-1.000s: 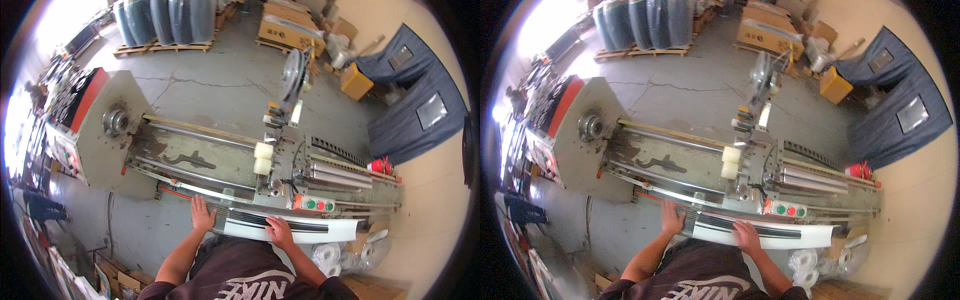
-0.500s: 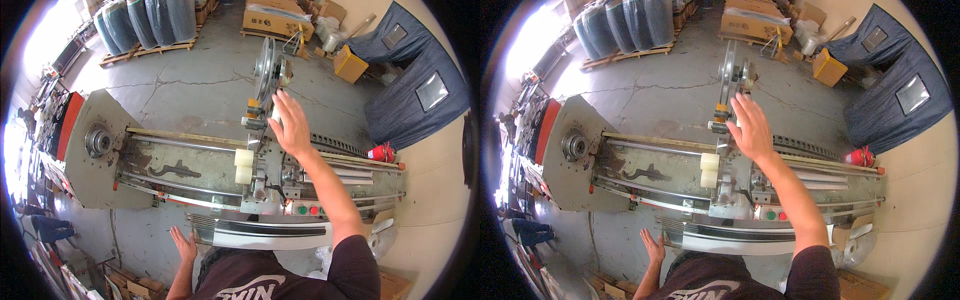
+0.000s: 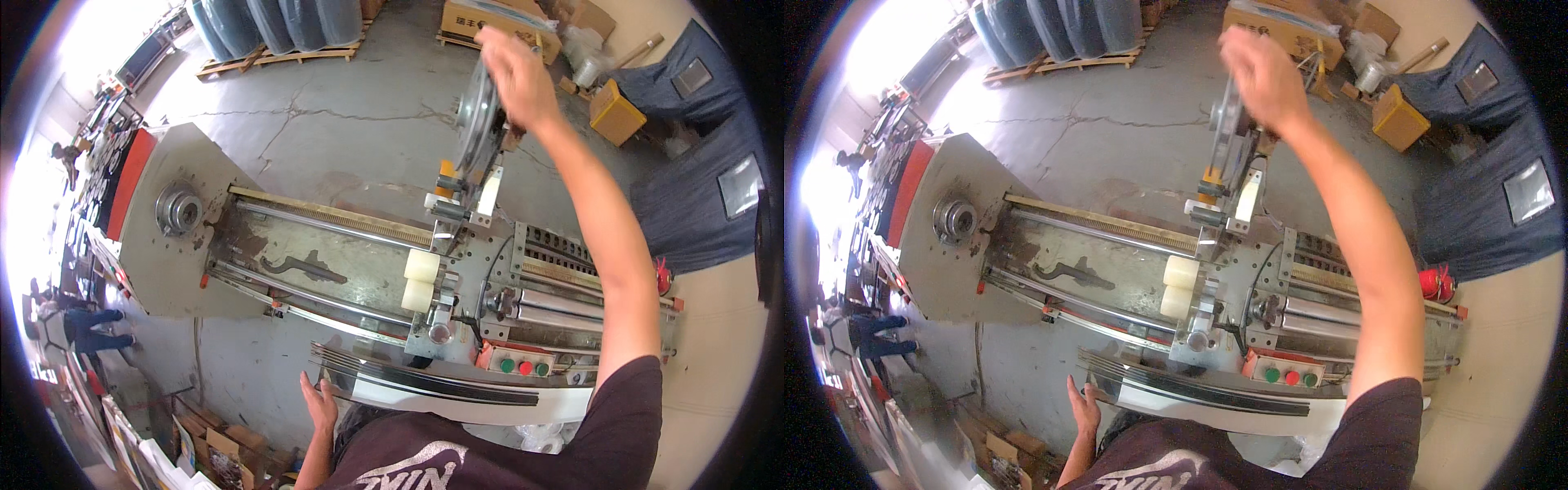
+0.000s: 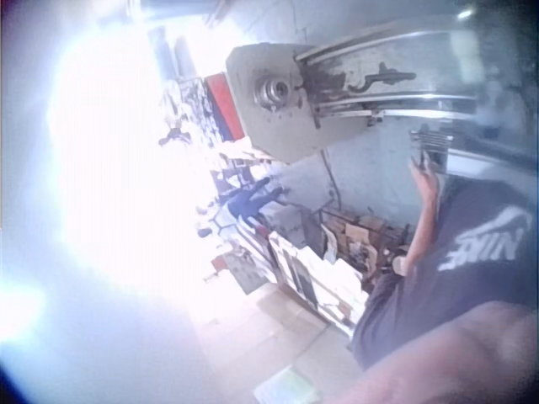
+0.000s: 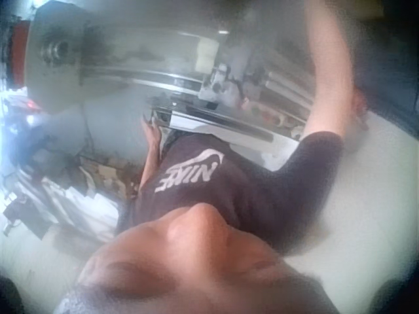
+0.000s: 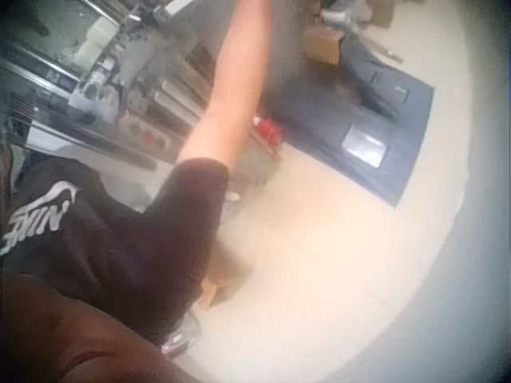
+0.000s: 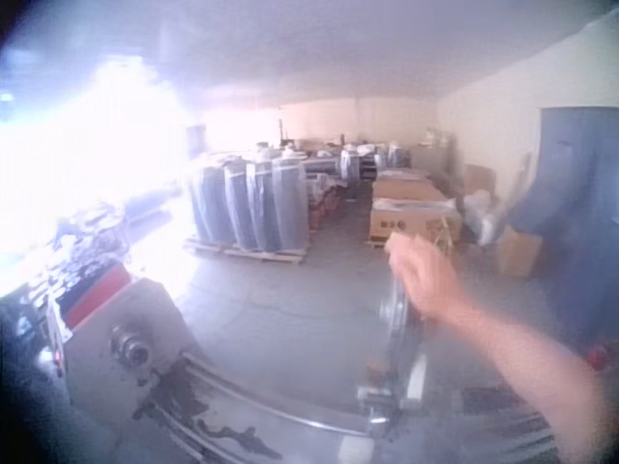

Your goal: The person handles bundles of metal rods, placing them onto a table and then feeding them into a machine. They then load rolls of white tape onto the machine's spindles and adjust the machine's components.

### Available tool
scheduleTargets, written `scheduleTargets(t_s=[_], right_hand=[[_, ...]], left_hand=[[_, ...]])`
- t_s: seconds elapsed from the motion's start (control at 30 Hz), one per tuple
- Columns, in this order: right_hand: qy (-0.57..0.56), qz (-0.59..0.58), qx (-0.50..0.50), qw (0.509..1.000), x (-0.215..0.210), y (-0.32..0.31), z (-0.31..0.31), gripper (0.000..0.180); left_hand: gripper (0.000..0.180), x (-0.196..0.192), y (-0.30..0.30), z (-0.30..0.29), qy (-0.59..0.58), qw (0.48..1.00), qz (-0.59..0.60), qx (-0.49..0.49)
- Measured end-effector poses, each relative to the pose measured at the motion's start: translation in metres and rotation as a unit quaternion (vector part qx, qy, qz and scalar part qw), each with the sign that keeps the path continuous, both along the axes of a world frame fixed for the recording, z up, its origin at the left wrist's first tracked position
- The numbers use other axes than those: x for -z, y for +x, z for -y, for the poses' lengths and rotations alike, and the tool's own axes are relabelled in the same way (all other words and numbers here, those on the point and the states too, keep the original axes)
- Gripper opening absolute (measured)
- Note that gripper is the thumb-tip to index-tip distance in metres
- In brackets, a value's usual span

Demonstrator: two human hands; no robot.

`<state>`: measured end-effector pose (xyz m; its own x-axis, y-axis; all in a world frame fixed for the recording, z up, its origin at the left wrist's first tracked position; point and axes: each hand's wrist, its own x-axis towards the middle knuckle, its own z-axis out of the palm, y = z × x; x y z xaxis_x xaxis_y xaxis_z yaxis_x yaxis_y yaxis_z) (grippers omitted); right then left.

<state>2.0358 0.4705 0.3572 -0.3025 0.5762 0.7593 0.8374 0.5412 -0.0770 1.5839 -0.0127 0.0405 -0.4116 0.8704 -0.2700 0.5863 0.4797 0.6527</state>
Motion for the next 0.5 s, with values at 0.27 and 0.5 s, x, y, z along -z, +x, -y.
scheduleTargets(t_s=[0.27,0.5], right_hand=[[-0.027,0.171,-0.106,0.979,0.016,0.024,-0.007,0.036],[0.029,0.119,-0.066,0.990,0.021,-0.011,0.033,0.032]], left_hand=[[0.065,-0.015,0.005,-0.029,-0.028,0.998,0.052,0.006],[0.068,-0.023,-0.002,-0.037,0.000,0.998,0.068,-0.009]])
